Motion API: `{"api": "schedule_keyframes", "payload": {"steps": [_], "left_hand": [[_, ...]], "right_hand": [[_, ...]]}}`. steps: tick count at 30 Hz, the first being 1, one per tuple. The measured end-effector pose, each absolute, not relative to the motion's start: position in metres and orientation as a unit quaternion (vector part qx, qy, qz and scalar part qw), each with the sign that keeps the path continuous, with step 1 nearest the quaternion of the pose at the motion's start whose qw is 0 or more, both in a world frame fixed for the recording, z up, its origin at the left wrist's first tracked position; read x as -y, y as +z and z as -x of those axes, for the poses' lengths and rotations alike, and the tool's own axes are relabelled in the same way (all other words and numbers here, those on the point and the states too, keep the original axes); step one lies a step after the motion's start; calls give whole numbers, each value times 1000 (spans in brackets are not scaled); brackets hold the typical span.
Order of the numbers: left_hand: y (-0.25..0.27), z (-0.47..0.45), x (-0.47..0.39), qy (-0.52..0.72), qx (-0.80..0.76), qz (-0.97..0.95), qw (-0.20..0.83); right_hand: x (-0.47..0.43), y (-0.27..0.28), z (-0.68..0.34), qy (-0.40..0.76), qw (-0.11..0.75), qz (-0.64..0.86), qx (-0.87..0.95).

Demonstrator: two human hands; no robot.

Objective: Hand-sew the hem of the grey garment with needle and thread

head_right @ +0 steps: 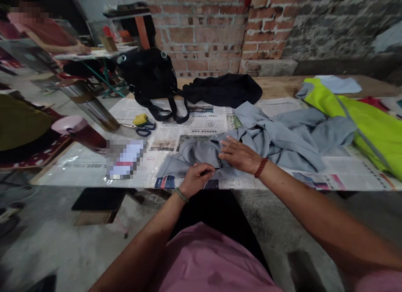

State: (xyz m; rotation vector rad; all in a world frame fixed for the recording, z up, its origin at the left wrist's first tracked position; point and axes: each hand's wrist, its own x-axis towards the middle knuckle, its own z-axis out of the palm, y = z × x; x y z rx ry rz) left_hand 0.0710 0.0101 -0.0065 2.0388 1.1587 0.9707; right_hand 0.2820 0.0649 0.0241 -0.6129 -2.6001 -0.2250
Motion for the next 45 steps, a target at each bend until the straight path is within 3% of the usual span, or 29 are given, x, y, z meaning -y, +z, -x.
{"api": "schedule_keyframes", "payload": {"steps": [11, 22, 35, 39, 45], "left_hand": [[-6, -71, -11, 360, -446, -764, 296], [-3, -71, -10, 359, -458, -753, 307], [-7, -70, -11, 423, -431, -728, 323], [-6, -70, -13, 433, -421, -725, 332], [-9, -71, -12, 416, -460, -701, 351]], "right_hand": [[-101, 33, -305, -236, 255, 309, 885], [-124, 44, -313, -168, 241, 373, 880], [-46, 21, -281, -54, 284, 359, 887], [-38, 11, -270, 28, 252, 396, 883], [-43, 13, -265, -13, 110, 423, 899]]}}
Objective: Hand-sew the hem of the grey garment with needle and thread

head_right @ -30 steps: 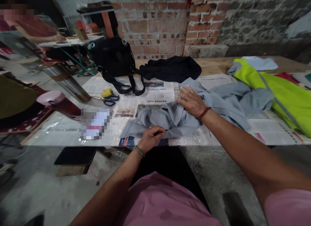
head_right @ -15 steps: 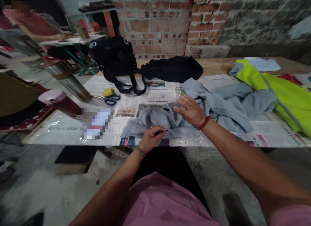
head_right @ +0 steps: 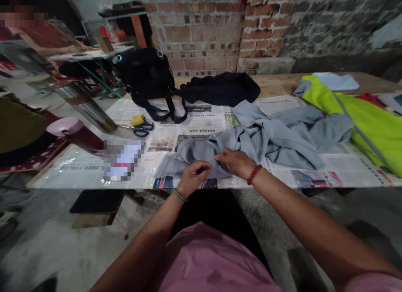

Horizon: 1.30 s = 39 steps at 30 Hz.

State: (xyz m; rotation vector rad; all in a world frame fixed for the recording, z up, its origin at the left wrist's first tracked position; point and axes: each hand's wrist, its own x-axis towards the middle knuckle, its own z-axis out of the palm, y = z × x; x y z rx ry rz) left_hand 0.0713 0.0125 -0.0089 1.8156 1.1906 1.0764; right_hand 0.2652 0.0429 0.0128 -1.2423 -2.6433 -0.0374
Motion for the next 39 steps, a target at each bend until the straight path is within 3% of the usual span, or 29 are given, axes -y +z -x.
{"api": "schedule_keyframes", "payload": {"steps": [4, 10, 29, 39], "left_hand": [[-14, -71, -14, 424, -461, -685, 371], [-22, -70, -16, 429, -451, -687, 376], [-21, -69, -16, 416, -454, -686, 387], [-18, -70, -16, 430, -436, -673, 415]], "right_hand": [[-42, 20, -264, -21, 53, 428, 902], [-41, 22, -261, -13, 36, 402, 915], [-42, 11, -263, 144, 161, 355, 910], [-36, 17, -255, 171, 199, 325, 909]]}}
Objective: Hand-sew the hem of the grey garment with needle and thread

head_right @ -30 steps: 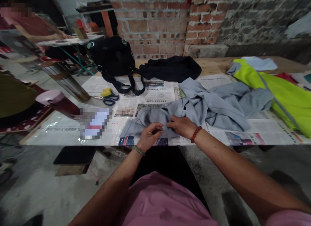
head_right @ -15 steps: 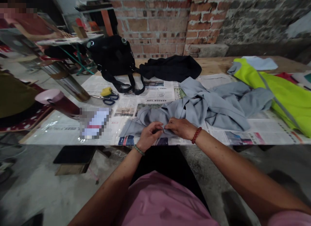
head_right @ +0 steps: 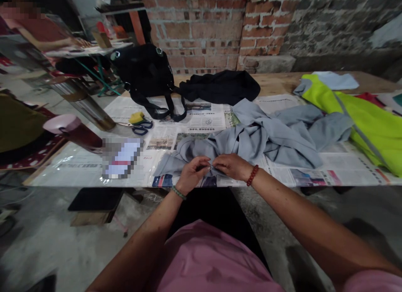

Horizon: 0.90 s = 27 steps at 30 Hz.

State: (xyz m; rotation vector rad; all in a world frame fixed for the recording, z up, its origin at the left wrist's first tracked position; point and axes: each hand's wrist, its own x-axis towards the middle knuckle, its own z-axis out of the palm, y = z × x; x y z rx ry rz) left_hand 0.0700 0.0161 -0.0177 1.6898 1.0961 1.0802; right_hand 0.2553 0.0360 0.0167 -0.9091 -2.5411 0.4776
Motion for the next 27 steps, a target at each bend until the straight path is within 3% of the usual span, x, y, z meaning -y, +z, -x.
{"api": "schedule_keyframes", "payload": {"steps": [7, 14, 27], "left_hand": [[-20, -69, -18, 447, -425, -663, 425], [-20, -71, -17, 461, -423, -640, 447], [-22, -69, -18, 459, -418, -647, 443]], "right_hand": [[-34, 16, -250, 176, 234, 334, 896], [-14, 15, -260, 76, 379, 369, 845], [-13, -10, -240, 10, 389, 360, 848]]}}
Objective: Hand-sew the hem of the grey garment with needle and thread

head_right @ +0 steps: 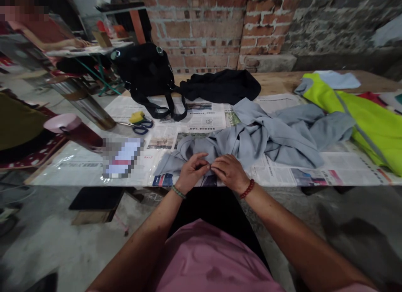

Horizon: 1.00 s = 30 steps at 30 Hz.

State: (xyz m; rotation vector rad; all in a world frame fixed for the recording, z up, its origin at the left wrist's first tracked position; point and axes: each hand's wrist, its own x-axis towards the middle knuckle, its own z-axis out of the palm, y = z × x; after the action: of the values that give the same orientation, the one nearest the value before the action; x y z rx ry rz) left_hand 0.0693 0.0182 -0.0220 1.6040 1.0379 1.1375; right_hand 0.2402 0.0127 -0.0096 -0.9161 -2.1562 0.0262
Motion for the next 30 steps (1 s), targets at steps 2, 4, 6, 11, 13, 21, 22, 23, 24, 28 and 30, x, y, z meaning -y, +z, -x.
{"api": "schedule_keyframes", "payload": {"steps": [2, 4, 6, 11, 13, 21, 22, 23, 24, 28, 30], "left_hand": [[-22, -70, -18, 457, -415, -647, 448], [-21, -70, -18, 456, -415, -648, 448], [-20, -70, -18, 453, -417, -651, 443], [-19, -71, -17, 451, -421, -658, 433], [-18, -71, -16, 445, -426, -662, 426], [-14, -71, -15, 440, -416, -675, 421], [-14, -71, -15, 437, -417, -676, 421], [-14, -71, -15, 436, -418, -677, 420], [-14, -71, -16, 435, -419, -678, 419], [-18, -70, -18, 438, -424, -678, 410], [-19, -70, -18, 437, -424, -678, 412]], "right_hand": [[-12, -10, -240, 11, 384, 366, 848], [-9, -10, -240, 11, 383, 371, 846], [-5, -9, -238, 13, 400, 372, 838], [7, 6, -233, 38, 452, 369, 811], [10, 15, -231, 65, 466, 378, 797], [-10, 43, -227, 575, 525, 397, 485], [-14, 46, -228, 619, 512, 386, 454], [-18, 48, -229, 650, 496, 377, 435], [-22, 50, -231, 671, 480, 369, 428], [-35, 53, -235, 634, 471, 370, 489], [-39, 52, -235, 542, 475, 391, 572]]}}
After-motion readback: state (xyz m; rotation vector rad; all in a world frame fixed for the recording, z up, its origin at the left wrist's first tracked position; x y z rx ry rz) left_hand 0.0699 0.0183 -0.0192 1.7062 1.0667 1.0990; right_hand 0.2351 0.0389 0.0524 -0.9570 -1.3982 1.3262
